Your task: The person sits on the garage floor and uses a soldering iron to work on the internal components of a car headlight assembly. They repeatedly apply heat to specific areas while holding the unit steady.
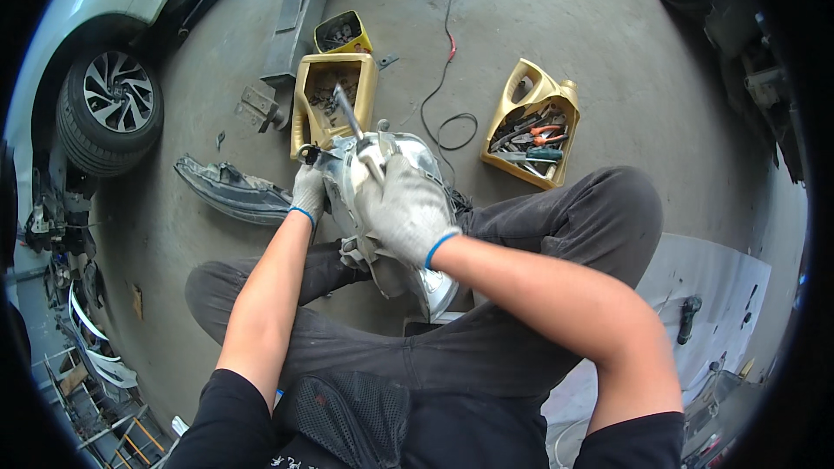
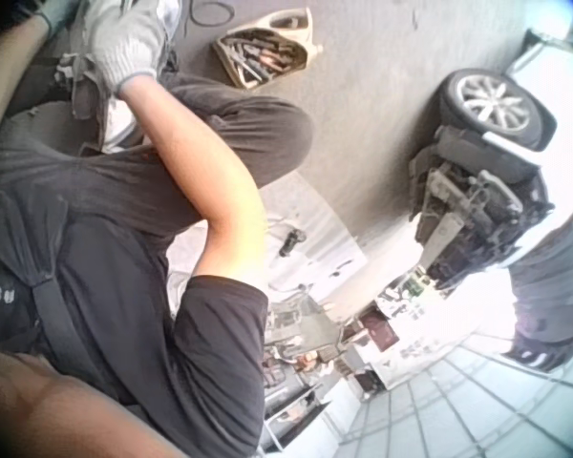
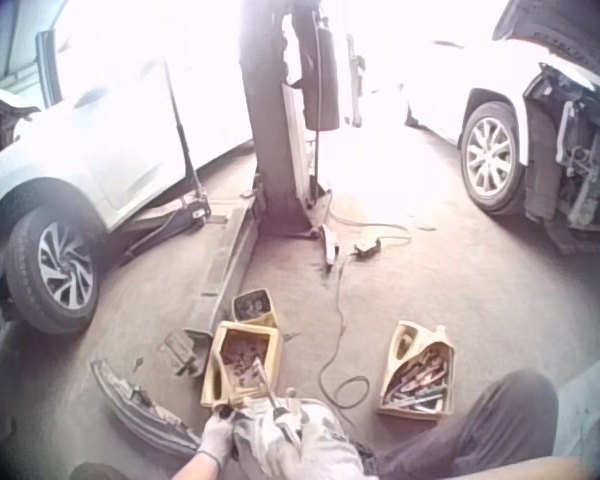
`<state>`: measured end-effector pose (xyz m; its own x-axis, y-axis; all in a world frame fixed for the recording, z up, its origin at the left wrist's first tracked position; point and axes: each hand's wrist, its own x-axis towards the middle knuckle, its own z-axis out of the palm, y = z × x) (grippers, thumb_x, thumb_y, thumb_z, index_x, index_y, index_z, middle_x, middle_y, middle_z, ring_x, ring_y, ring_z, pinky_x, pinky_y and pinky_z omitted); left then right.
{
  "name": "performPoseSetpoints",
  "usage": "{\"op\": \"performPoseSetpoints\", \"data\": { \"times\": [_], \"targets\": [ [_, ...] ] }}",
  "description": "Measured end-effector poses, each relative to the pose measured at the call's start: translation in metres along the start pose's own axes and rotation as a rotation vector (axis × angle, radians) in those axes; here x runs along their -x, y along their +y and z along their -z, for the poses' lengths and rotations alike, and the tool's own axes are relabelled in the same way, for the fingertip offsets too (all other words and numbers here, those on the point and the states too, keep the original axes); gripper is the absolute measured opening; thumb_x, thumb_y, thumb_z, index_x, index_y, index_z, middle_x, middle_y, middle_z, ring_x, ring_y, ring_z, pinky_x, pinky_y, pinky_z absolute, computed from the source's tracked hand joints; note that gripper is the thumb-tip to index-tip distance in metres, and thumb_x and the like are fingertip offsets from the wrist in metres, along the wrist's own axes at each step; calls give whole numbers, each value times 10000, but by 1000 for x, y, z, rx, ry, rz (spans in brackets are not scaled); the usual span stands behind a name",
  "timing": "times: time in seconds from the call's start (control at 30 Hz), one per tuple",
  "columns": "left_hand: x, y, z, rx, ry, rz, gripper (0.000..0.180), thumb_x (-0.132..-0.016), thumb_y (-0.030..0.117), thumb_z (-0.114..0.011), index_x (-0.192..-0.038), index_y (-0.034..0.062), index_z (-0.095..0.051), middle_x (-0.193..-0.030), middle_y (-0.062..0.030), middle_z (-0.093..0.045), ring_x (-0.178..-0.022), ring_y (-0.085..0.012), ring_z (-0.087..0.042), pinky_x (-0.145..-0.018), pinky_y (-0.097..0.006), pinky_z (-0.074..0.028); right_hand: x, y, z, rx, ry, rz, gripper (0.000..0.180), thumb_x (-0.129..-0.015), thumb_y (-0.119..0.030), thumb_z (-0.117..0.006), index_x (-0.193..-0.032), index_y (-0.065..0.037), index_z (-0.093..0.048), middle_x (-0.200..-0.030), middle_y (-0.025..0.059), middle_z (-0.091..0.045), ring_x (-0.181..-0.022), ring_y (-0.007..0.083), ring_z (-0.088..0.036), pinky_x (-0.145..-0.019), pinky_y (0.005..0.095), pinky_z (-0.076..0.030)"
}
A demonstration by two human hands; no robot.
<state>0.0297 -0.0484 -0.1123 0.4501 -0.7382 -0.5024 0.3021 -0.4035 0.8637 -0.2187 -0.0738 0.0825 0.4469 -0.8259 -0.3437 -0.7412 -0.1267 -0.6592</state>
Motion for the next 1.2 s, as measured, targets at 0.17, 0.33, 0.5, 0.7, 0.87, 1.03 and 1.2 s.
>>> {"op": "performPoseSetpoints", "data": {
  "times": [0.17,0.33,0.5,0.7,0.87,1.03,1.2],
  "targets": [
    [2,-11,7,45,30,-17,292,-976,272,-583,-1124,27,-638,-1001,-79,-677,-864,-182,-655,-747,-325,-528,-69,27,-5,-32,176,-219,478,-925,-424,-491,-1080,26,-534,-1074,312,-621,-1026,443,-624,-901,494,-496],
    [-3,-16,-8,84,55,-55,229,-956,209,-566,-1071,27,-642,-940,-71,-676,-790,-171,-648,-704,-318,-516,-125,78,-23,-287,120,-386,533,-883,-409,-504,-1151,45,-582,-1109,305,-638,-1064,432,-616,-922,469,-477],
    [-17,-37,4,-25,139,-95,221,-917,153,-512,-1006,6,-652,-920,-64,-654,-818,-156,-598,-755,-301,-477,-148,113,-37,-282,52,-387,562,-831,-430,-525,-1108,44,-644,-1111,315,-645,-1081,423,-621,-929,460,-467],
    [-30,-64,20,567,-110,-181,153,-959,122,-501,-1043,60,-613,-970,-83,-641,-867,-192,-619,-811,-330,-514,-123,75,-22,-297,92,-339,591,-826,-451,-560,-1146,44,-600,-1080,315,-647,-1055,435,-626,-924,474,-468],
    [-55,-69,34,775,-405,-286,127,-983,114,-467,-996,64,-584,-902,-69,-598,-852,-181,-602,-783,-328,-514,-104,39,-12,-150,233,-350,536,-853,-430,-548,-1133,27,-545,-1101,308,-640,-1061,452,-614,-930,493,-465],
    [-56,-79,80,229,-22,-445,213,-967,170,-589,-1126,28,-603,-1022,-93,-645,-902,-199,-631,-819,-333,-507,-82,5,-22,-115,259,-268,497,-887,-406,-553,-1149,12,-493,-1161,278,-604,-1050,436,-611,-919,504,-478],
    [-15,-49,8,-52,-1,-159,216,-957,167,-567,-1070,-2,-642,-974,-73,-680,-912,-182,-632,-843,-302,-489,-69,37,-13,48,353,-241,453,-899,-378,-562,-1104,21,-497,-1102,296,-607,-1009,468,-602,-890,511,-467]
  ]
}}
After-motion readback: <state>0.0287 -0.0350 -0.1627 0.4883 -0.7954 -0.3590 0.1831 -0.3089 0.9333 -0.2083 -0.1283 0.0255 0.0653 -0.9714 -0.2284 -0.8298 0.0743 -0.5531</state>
